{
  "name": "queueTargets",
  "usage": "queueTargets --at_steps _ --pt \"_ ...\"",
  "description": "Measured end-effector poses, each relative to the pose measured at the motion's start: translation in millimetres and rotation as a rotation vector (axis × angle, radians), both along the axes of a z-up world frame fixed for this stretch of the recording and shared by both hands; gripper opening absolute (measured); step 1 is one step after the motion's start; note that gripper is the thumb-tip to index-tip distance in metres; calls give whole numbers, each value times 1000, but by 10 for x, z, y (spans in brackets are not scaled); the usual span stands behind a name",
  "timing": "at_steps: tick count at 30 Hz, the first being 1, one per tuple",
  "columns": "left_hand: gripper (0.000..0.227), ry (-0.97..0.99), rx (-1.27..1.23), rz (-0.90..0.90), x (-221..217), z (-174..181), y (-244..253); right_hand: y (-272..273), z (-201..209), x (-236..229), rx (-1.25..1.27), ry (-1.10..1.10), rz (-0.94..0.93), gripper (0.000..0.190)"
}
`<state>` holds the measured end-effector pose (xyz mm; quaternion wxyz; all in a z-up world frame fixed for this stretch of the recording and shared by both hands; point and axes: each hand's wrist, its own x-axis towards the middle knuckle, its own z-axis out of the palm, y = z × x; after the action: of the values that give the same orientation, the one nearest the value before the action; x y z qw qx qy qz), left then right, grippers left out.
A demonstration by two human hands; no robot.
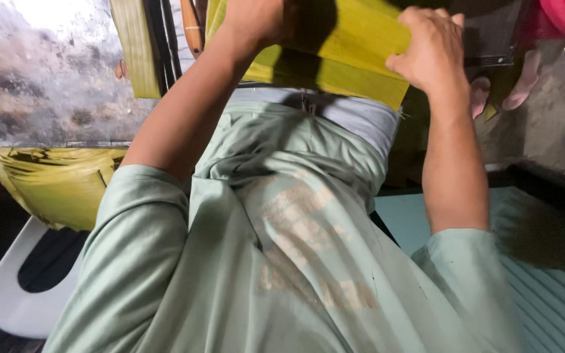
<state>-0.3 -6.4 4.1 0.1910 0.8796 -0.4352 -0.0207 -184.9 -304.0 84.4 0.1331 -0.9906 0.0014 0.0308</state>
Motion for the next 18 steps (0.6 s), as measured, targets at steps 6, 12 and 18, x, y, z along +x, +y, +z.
queueTargets --at_steps 6,12,18 --pt "22 -61 38 -230 -153 323 299 146 126 -226 -14 24 -10 21" --pt "37 21 173 -100 -849 623 214 401 410 -519 -70 -124 18 41" --pt "103 200 404 -166 -1551 929 -855 450 451 -380 17 68 -300 56"
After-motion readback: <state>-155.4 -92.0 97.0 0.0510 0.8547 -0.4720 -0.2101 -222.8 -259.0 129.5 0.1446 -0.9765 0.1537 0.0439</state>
